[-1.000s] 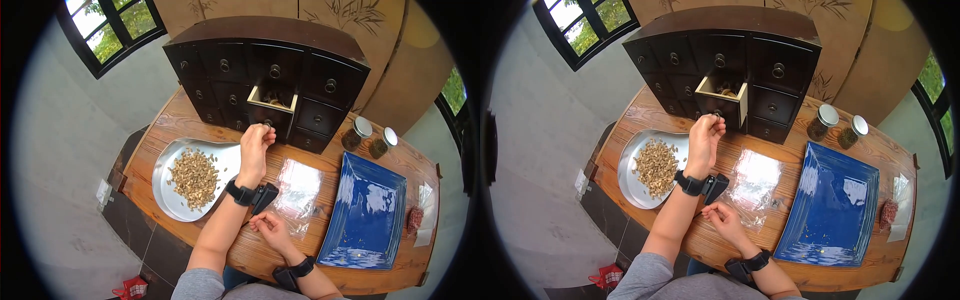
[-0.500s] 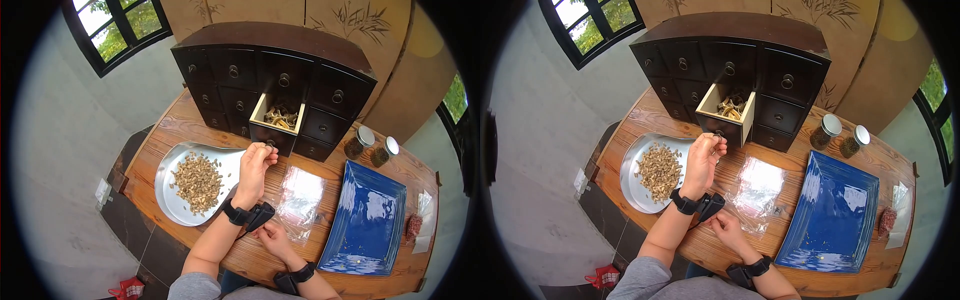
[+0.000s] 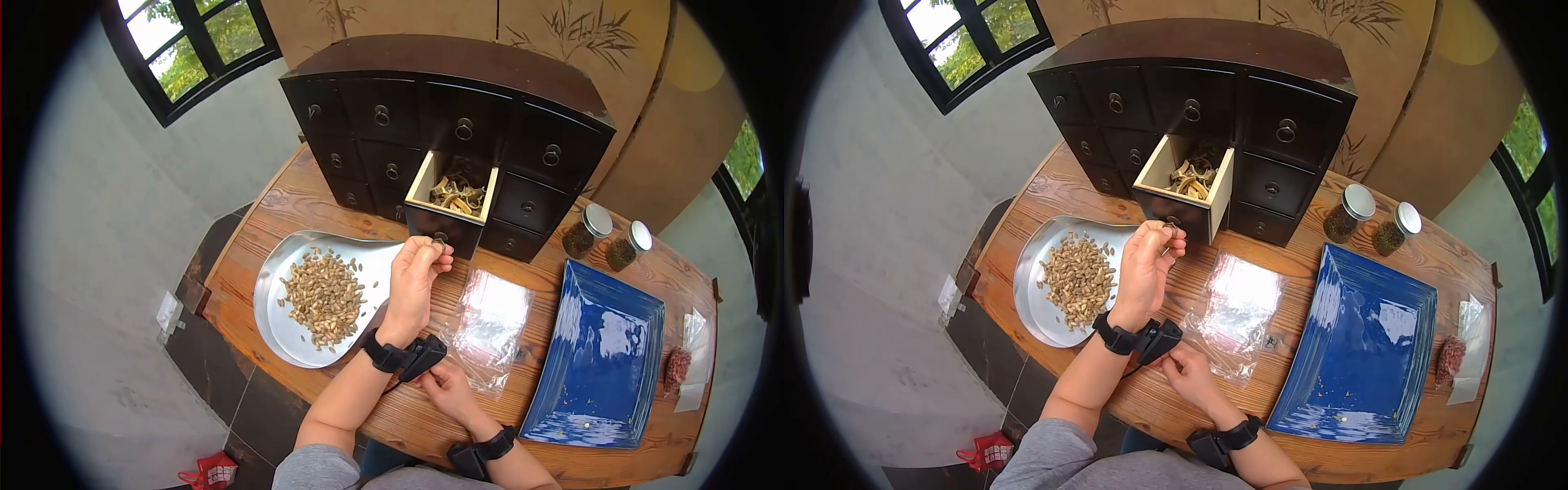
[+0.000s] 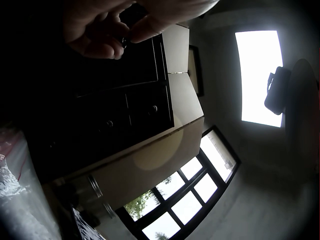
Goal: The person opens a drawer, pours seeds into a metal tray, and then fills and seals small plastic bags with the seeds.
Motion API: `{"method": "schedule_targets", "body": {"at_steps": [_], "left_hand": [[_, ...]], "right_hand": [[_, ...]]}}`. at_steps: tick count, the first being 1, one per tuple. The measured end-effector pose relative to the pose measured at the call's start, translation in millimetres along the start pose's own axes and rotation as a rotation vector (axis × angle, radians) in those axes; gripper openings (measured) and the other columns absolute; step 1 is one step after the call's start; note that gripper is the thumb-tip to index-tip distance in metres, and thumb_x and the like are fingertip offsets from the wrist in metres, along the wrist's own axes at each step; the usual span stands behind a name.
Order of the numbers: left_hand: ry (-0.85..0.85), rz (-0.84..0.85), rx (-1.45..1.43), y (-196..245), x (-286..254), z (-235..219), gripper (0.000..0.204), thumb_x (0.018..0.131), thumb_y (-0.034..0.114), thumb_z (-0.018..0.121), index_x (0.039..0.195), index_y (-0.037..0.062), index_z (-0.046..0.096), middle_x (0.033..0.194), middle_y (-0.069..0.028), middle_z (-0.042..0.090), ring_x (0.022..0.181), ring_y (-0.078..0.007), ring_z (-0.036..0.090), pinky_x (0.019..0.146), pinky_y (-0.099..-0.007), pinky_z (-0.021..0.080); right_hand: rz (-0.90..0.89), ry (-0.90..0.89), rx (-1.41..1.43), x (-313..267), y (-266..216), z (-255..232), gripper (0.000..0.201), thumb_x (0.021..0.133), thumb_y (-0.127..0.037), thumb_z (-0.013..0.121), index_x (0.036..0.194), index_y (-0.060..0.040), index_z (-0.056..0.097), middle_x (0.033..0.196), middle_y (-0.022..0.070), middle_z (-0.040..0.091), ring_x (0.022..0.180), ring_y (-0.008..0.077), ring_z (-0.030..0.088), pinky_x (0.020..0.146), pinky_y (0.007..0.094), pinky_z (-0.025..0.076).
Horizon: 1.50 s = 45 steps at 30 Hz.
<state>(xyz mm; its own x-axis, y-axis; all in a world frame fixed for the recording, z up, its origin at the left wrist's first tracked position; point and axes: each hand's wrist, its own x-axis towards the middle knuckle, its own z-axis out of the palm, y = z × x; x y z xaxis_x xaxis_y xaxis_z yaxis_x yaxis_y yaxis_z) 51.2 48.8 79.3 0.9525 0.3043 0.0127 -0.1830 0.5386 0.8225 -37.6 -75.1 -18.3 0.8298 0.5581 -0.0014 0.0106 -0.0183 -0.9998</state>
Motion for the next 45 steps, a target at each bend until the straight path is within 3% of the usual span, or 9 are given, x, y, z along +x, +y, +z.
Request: {"method": "schedule_targets", "body": {"at_steps": [12,29,32,35,42,45], "left_hand": [[-0.001,0.080,0.031,-14,43,16,0.011,0.085,0.012,0.054,0.089,0.0020,0.053,0.092,-0.0074,0.059,0.085,-0.0130,0.056,0.081,-0.0263,0.045],[0.017,0.086,0.048,-25,69,22,0.012,0.085,0.011,0.054,0.093,0.0011,0.054,0.094,-0.0073,0.059,0.090,-0.0139,0.056,0.082,-0.0248,0.045],[-0.022,-0.031,0.069,-32,58,28,0.023,0.085,0.014,0.057,0.102,-0.0016,0.052,0.096,-0.0084,0.058,0.090,-0.0136,0.056,0.081,-0.0246,0.046],[-0.202,-0.235,0.091,-41,51,39,0.030,0.084,0.019,0.059,0.105,-0.0028,0.052,0.096,-0.0090,0.058,0.089,-0.0134,0.056,0.082,-0.0242,0.046],[-0.290,-0.283,0.095,-50,58,67,0.028,0.084,0.020,0.060,0.102,-0.0007,0.054,0.092,-0.0074,0.060,0.086,-0.0119,0.057,0.081,-0.0238,0.047],[-0.231,-0.298,0.089,-52,59,71,0.021,0.084,0.019,0.060,0.096,0.0018,0.055,0.090,-0.0069,0.060,0.084,-0.0111,0.058,0.080,-0.0235,0.048]], "right_hand": [[-0.053,-0.038,-0.042,3,-8,-1,0.012,0.080,0.002,0.048,0.082,-0.0021,0.060,0.080,0.0076,0.057,0.069,0.0167,0.056,0.060,0.0264,0.043],[-0.074,-0.028,-0.081,2,-14,-2,0.011,0.079,0.001,0.049,0.082,-0.0018,0.059,0.079,0.0081,0.057,0.068,0.0184,0.055,0.060,0.0271,0.043],[-0.087,-0.022,-0.095,3,-13,-2,0.011,0.079,0.001,0.049,0.082,-0.0016,0.059,0.079,0.0089,0.057,0.068,0.0195,0.055,0.060,0.0279,0.044],[-0.072,-0.022,-0.101,1,-8,0,0.012,0.079,0.000,0.048,0.084,-0.0013,0.060,0.080,0.0103,0.057,0.069,0.0209,0.056,0.061,0.0287,0.044],[-0.017,-0.015,-0.054,0,-7,0,0.014,0.080,0.001,0.047,0.086,0.0007,0.059,0.085,0.0128,0.059,0.075,0.0232,0.060,0.065,0.0301,0.047],[-0.058,-0.017,-0.048,1,-7,0,0.014,0.080,0.001,0.047,0.086,0.0015,0.059,0.085,0.0126,0.059,0.074,0.0232,0.060,0.066,0.0301,0.048]]}}
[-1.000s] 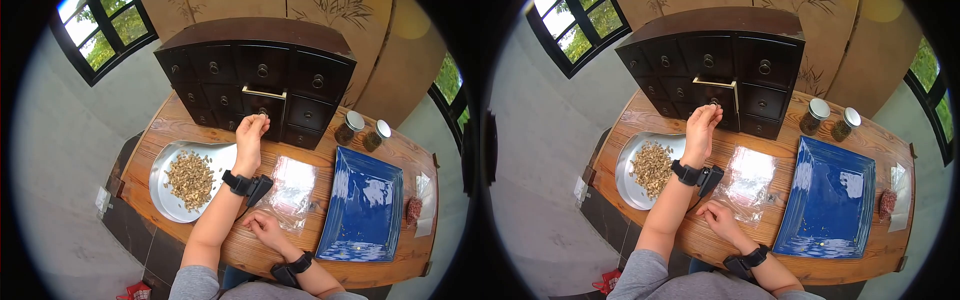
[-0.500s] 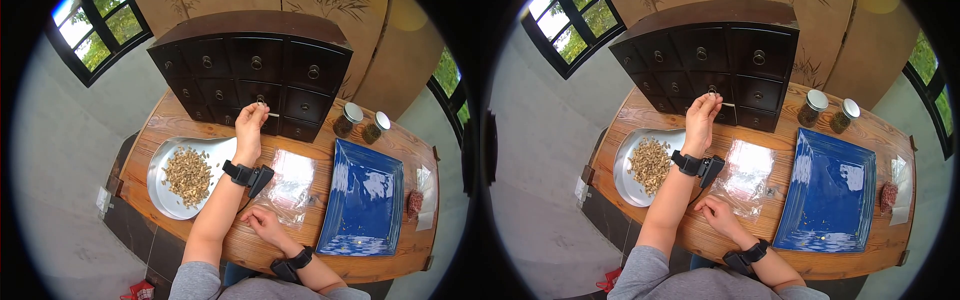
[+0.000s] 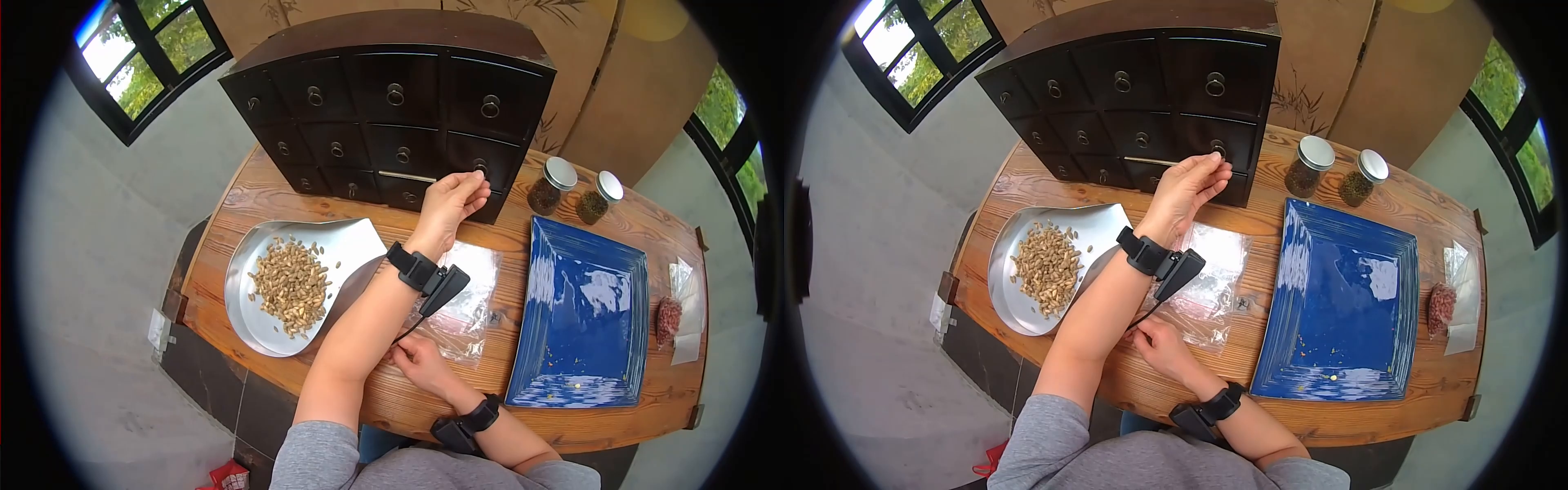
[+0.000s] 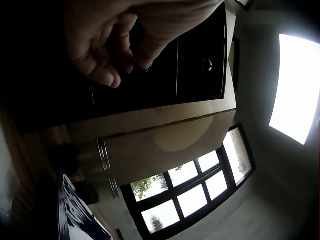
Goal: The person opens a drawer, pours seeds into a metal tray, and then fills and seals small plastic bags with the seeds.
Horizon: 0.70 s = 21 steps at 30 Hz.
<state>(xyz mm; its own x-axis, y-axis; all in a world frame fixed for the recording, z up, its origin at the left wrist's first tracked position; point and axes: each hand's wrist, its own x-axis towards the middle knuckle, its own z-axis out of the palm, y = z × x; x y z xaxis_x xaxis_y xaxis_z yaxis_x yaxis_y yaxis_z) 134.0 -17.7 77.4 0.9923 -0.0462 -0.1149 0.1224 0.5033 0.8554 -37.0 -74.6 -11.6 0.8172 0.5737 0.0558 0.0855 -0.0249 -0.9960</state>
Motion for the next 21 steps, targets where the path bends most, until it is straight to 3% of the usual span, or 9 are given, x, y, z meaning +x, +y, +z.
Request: {"method": "schedule_targets", "body": {"at_steps": [7,13,16,18,21], "left_hand": [[-0.003,0.060,-0.047,4,-4,1,0.012,0.083,0.014,0.058,0.088,0.0045,0.055,0.088,-0.0062,0.061,0.083,-0.0107,0.058,0.078,-0.0234,0.048],[-0.041,0.037,-0.039,3,-32,-4,0.009,0.084,0.012,0.056,0.088,0.0048,0.054,0.090,-0.0068,0.060,0.085,-0.0126,0.057,0.079,-0.0262,0.047],[-0.034,0.016,-0.031,3,-52,-6,0.007,0.085,0.012,0.056,0.087,0.0049,0.054,0.093,-0.0078,0.060,0.087,-0.0136,0.057,0.080,-0.0274,0.047],[-0.047,0.012,-0.029,4,-61,-7,0.007,0.085,0.011,0.056,0.087,0.0049,0.054,0.093,-0.0079,0.060,0.087,-0.0139,0.057,0.081,-0.0277,0.047],[-0.059,-0.008,-0.034,7,-67,-9,0.006,0.085,0.010,0.055,0.086,0.0046,0.055,0.092,-0.0085,0.061,0.086,-0.0145,0.058,0.081,-0.0279,0.048]], "right_hand": [[-0.011,-0.006,0.002,0,-1,0,0.014,0.080,0.002,0.046,0.087,0.0022,0.058,0.085,0.0123,0.059,0.074,0.0219,0.060,0.067,0.0301,0.048],[-0.078,0.009,-0.034,-1,18,2,0.013,0.078,-0.002,0.049,0.088,0.0000,0.058,0.085,0.0151,0.059,0.076,0.0301,0.059,0.068,0.0345,0.047],[0.016,-0.002,-0.059,-1,16,1,0.015,0.076,-0.004,0.051,0.090,-0.0017,0.057,0.084,0.0166,0.059,0.077,0.0337,0.057,0.069,0.0370,0.047],[-0.115,0.025,-0.166,-3,8,1,0.017,0.075,-0.004,0.052,0.091,-0.0024,0.056,0.083,0.0163,0.059,0.077,0.0334,0.058,0.069,0.0374,0.047],[-0.131,0.013,-0.273,-5,4,1,0.016,0.075,-0.004,0.052,0.089,-0.0031,0.057,0.082,0.0156,0.060,0.077,0.0324,0.058,0.069,0.0373,0.047]]}}
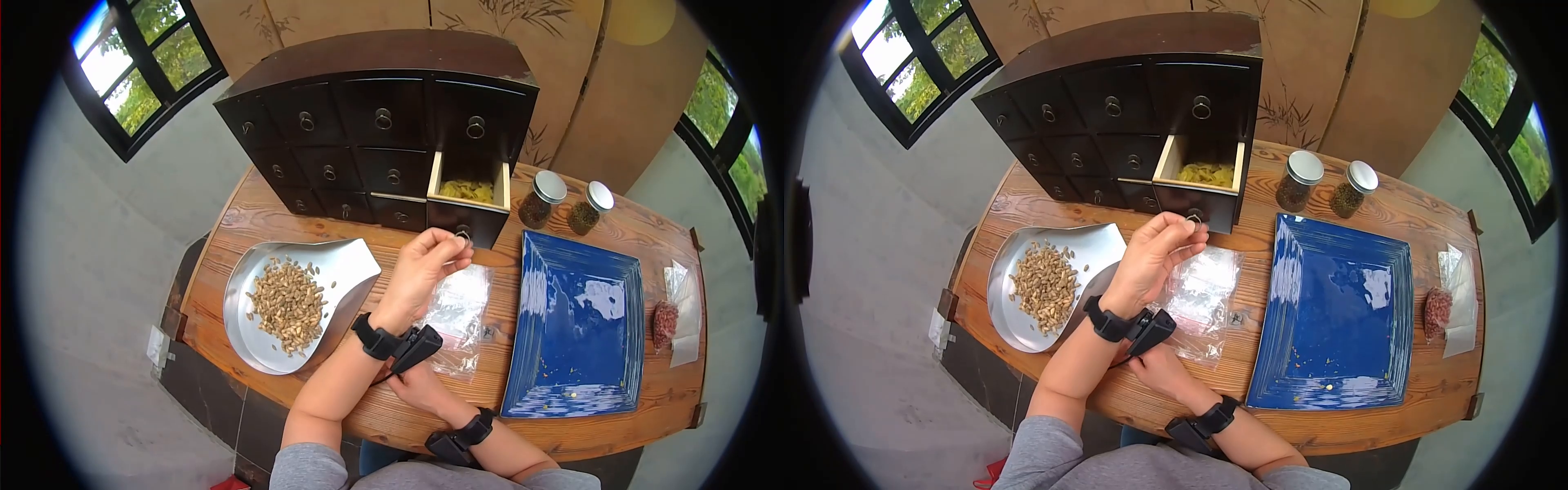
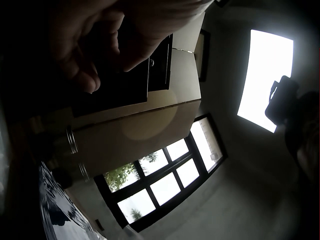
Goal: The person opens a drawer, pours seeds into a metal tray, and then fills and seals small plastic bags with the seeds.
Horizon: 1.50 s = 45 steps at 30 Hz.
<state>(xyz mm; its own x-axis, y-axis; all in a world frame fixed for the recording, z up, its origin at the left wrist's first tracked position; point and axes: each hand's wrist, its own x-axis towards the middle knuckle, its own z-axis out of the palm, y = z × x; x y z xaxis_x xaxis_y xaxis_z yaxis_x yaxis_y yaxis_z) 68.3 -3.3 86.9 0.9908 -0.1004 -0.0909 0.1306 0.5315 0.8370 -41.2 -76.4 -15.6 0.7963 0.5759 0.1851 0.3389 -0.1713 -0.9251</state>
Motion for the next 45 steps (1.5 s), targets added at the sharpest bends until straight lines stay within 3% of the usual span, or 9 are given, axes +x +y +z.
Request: {"method": "schedule_targets", "body": {"at_steps": [16,23,29,33,35,39,40,42,45], "left_hand": [[-0.013,-0.045,0.050,3,-2,-1,0.009,0.085,0.011,0.057,0.087,0.0026,0.055,0.092,-0.0095,0.061,0.086,-0.0150,0.058,0.083,-0.0277,0.047],[-0.007,0.104,0.007,-7,30,3,0.019,0.085,0.010,0.055,0.100,-0.0015,0.054,0.099,-0.0088,0.058,0.092,-0.0147,0.056,0.085,-0.0256,0.045],[-0.063,0.113,0.026,-7,49,0,0.044,0.087,0.005,0.045,0.128,-0.0034,0.033,0.128,-0.0156,0.041,0.118,-0.0201,0.041,0.093,-0.0255,0.039],[-0.051,0.151,0.047,-3,42,-2,0.041,0.086,0.005,0.047,0.125,-0.0033,0.037,0.122,-0.0158,0.046,0.111,-0.0197,0.048,0.090,-0.0262,0.042],[-0.007,0.136,-0.037,17,30,-13,0.040,0.084,0.004,0.050,0.122,-0.0034,0.040,0.112,-0.0158,0.052,0.098,-0.0188,0.055,0.085,-0.0272,0.046],[0.332,0.402,-0.314,51,26,-75,0.013,0.081,0.006,0.055,0.092,0.0008,0.051,0.085,-0.0081,0.056,0.074,-0.0154,0.055,0.071,-0.0261,0.049],[0.343,0.406,-0.365,60,30,-100,0.011,0.081,0.007,0.056,0.088,0.0011,0.050,0.081,-0.0081,0.054,0.073,-0.0164,0.054,0.071,-0.0270,0.049],[0.594,0.460,-0.474,83,34,-120,0.016,0.081,0.011,0.060,0.086,0.0000,0.049,0.080,-0.0085,0.051,0.077,-0.0180,0.053,0.071,-0.0286,0.050],[0.682,0.440,-0.516,102,49,-150,0.021,0.080,0.016,0.062,0.087,0.0000,0.049,0.084,-0.0088,0.051,0.078,-0.0187,0.053,0.072,-0.0286,0.049]], "right_hand": [[0.009,-0.042,0.041,2,-7,-5,0.015,0.075,-0.003,0.052,0.088,-0.0046,0.058,0.084,0.0146,0.060,0.079,0.0320,0.058,0.069,0.0373,0.047],[0.126,-0.117,-0.002,3,-9,-6,0.016,0.075,-0.001,0.050,0.088,-0.0005,0.059,0.091,0.0175,0.059,0.083,0.0327,0.057,0.070,0.0346,0.046],[-0.012,-0.036,0.047,5,-12,-4,0.016,0.075,-0.001,0.048,0.088,-0.0002,0.058,0.089,0.0165,0.058,0.081,0.0344,0.056,0.070,0.0358,0.045],[0.016,-0.054,0.074,5,-9,-4,0.017,0.075,0.003,0.048,0.088,0.0019,0.059,0.089,0.0151,0.059,0.081,0.0297,0.057,0.072,0.0321,0.045],[0.006,-0.059,-0.038,3,-2,-1,0.013,0.076,0.002,0.048,0.084,0.0002,0.059,0.085,0.0145,0.057,0.077,0.0315,0.057,0.066,0.0340,0.045],[0.043,-0.091,0.013,8,-19,-5,0.013,0.077,0.002,0.048,0.082,-0.0007,0.060,0.082,0.0128,0.057,0.074,0.0277,0.057,0.063,0.0323,0.045],[0.028,-0.083,0.019,8,-17,-5,0.013,0.077,0.002,0.048,0.082,-0.0012,0.060,0.082,0.0120,0.057,0.074,0.0262,0.058,0.063,0.0313,0.045],[0.006,-0.081,0.024,8,-15,-4,0.013,0.077,0.002,0.049,0.081,-0.0016,0.060,0.082,0.0111,0.057,0.074,0.0247,0.058,0.063,0.0302,0.045],[0.013,-0.094,0.011,9,-15,-4,0.013,0.077,0.003,0.049,0.081,-0.0017,0.060,0.082,0.0100,0.058,0.074,0.0237,0.058,0.063,0.0297,0.045]]}}
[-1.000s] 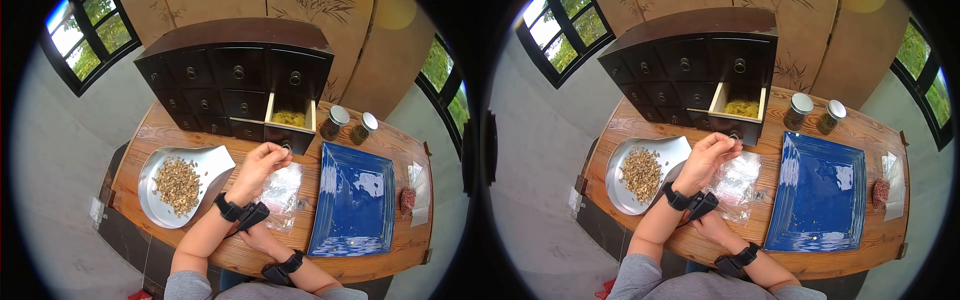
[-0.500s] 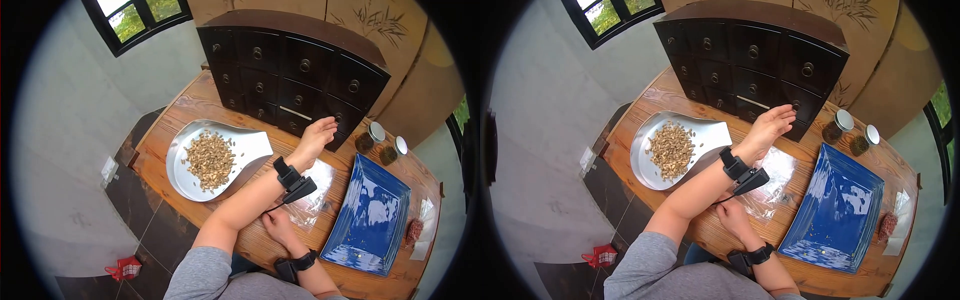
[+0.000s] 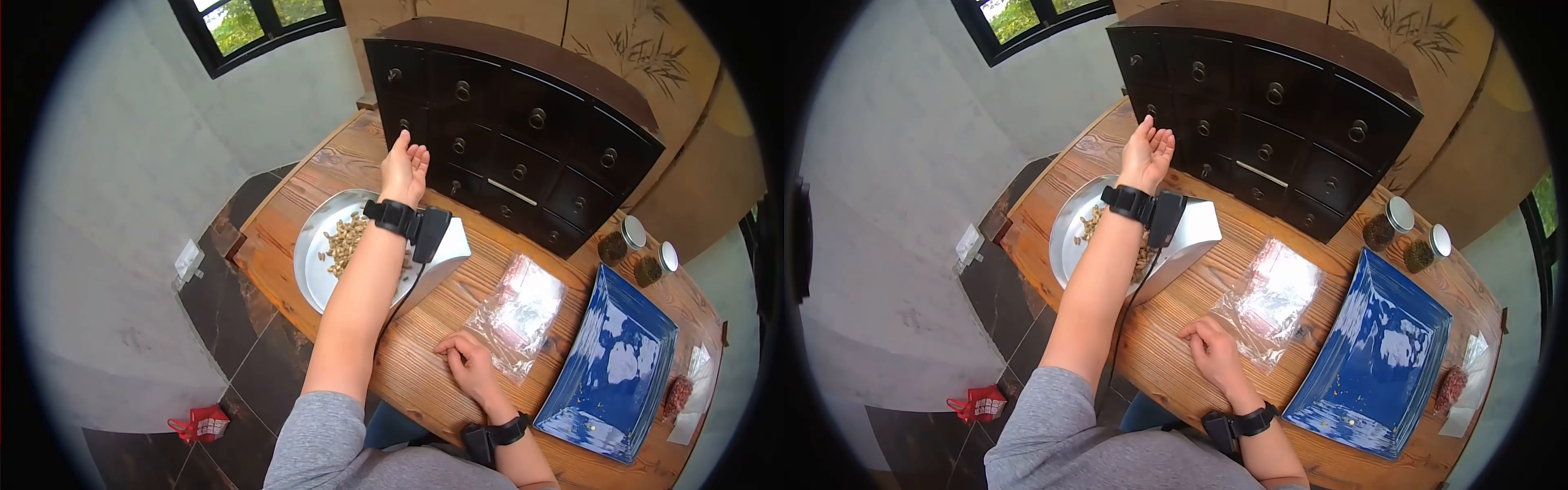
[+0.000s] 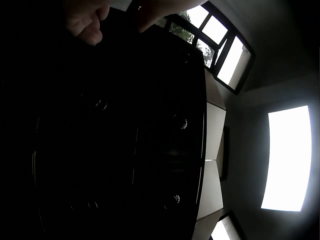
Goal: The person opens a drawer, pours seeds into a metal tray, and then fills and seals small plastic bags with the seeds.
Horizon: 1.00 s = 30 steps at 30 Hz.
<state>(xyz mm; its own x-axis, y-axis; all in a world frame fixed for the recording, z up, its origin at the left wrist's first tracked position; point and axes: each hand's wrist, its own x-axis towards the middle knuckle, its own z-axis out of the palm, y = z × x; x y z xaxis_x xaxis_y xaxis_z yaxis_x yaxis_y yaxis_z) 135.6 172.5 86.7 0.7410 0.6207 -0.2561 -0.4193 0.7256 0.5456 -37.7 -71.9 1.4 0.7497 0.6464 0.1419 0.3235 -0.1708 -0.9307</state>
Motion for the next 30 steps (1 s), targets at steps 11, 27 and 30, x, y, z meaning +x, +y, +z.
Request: {"method": "schedule_targets", "body": {"at_steps": [11,27,30], "left_hand": [[0.000,-0.169,-0.120,10,44,-13,0.014,0.080,0.012,0.063,0.086,0.0036,0.054,0.082,-0.0051,0.053,0.076,-0.0144,0.054,0.070,-0.0260,0.049],[-0.133,-0.057,-0.003,19,43,-16,0.007,0.078,0.004,0.058,0.079,0.0021,0.051,0.075,-0.0055,0.051,0.069,-0.0140,0.052,0.063,-0.0257,0.048],[-0.120,-0.051,0.018,25,41,-23,0.007,0.076,0.004,0.057,0.077,0.0025,0.051,0.071,-0.0054,0.050,0.065,-0.0132,0.050,0.060,-0.0257,0.046]], "right_hand": [[0.052,-0.017,0.026,0,-1,0,0.014,0.077,0.004,0.048,0.081,-0.0015,0.060,0.083,0.0099,0.058,0.074,0.0226,0.058,0.063,0.0283,0.045],[0.024,-0.010,0.012,1,-2,-1,0.015,0.075,0.005,0.048,0.082,-0.0010,0.060,0.083,0.0105,0.058,0.075,0.0232,0.058,0.065,0.0291,0.046],[0.041,-0.018,0.020,1,-3,-1,0.015,0.075,0.005,0.048,0.082,-0.0011,0.060,0.083,0.0106,0.058,0.075,0.0236,0.058,0.065,0.0296,0.046]]}}
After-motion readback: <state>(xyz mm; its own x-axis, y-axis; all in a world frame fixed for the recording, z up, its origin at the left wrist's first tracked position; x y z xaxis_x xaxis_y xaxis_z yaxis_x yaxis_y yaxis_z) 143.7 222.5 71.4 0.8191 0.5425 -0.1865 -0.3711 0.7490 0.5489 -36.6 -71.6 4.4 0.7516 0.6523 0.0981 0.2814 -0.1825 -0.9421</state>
